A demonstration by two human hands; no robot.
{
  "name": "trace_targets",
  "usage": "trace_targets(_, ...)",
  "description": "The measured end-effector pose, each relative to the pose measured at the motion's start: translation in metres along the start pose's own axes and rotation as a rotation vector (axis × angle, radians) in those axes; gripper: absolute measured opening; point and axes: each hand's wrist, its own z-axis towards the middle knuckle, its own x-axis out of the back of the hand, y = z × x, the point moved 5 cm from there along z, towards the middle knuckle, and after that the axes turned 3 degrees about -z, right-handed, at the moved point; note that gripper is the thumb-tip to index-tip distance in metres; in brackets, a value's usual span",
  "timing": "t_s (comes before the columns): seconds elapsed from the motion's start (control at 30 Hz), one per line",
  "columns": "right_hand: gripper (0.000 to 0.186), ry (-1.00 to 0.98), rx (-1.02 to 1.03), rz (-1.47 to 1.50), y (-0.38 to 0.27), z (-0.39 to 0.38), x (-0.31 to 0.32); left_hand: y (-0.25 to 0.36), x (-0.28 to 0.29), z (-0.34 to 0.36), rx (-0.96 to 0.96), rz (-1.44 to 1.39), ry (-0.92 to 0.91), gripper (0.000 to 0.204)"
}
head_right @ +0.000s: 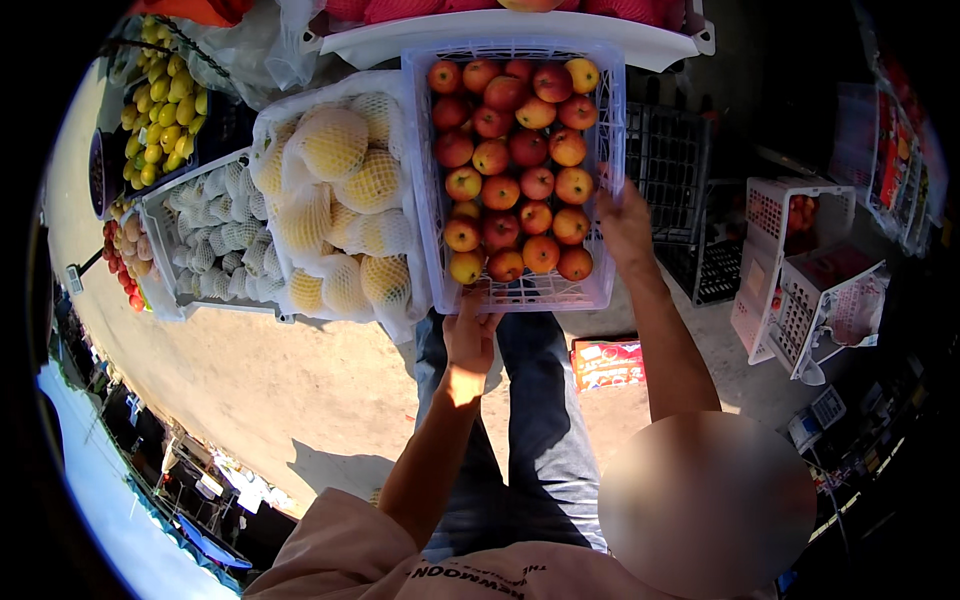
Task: The person sits on the ground and sorts apples by hand, picking them from one white crate and placing them into another. The person also moves and repositions crates of apples and other fruits during the process.
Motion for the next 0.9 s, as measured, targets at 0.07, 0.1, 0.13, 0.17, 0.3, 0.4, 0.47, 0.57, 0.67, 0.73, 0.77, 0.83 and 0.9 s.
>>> trace_targets(0.07,0.039,-0.005,0.011,-0.016,-0.006,0.001,0.000,-0.002,0.009,-0.001,-0.029,-0.093,-0.079,0.032)
trace_targets(0.1,0.039,-0.016,0.022,-0.038,-0.008,0.002,0.000,-0.006,0.028,-0.003,-0.027,-0.186,-0.132,0.033)
trace_targets(0.13,0.039,-0.025,0.031,-0.060,-0.007,0.001,0.002,-0.006,0.043,-0.007,-0.022,-0.277,-0.185,0.035)
trace_targets(0.17,0.039,-0.032,0.041,-0.078,-0.007,0.001,0.002,0.004,0.051,-0.014,-0.034,-0.359,-0.165,0.042)
trace_targets(0.3,0.039,-0.043,-0.006,0.053,0.002,-0.016,0.000,0.065,0.088,-0.009,-0.175,-0.441,-0.132,0.060)
trace_targets(0.4,0.038,-0.019,-0.096,-0.042,0.018,-0.022,-0.003,0.089,0.104,0.013,-0.241,-0.261,-0.127,0.050)
trace_targets(0.47,0.038,-0.009,-0.054,0.015,0.030,-0.020,-0.004,0.093,0.102,0.020,-0.236,-0.197,-0.093,0.045)
trace_targets(0.57,0.037,-0.018,-0.018,0.047,0.044,-0.018,-0.003,0.093,0.091,0.023,-0.278,-0.207,-0.094,0.043)
trace_targets(0.67,0.038,-0.034,-0.011,0.101,0.040,-0.019,-0.005,0.097,0.064,0.022,-0.310,-0.163,-0.010,0.045)
trace_targets(0.73,0.039,-0.062,0.010,0.046,0.026,-0.019,-0.008,0.105,0.069,0.037,-0.307,-0.172,-0.086,0.043)
trace_targets(0.77,0.039,-0.036,-0.004,0.067,0.027,-0.018,-0.006,0.113,0.066,0.044,-0.315,-0.160,-0.118,0.041)
trace_targets(0.83,0.039,0.020,-0.029,0.113,0.032,-0.017,-0.006,0.126,0.066,0.049,-0.289,-0.128,-0.098,0.037)
trace_targets(0.9,0.038,0.030,-0.044,0.107,0.035,-0.019,-0.003,0.127,0.063,0.046,-0.181,-0.180,-0.099,0.034)
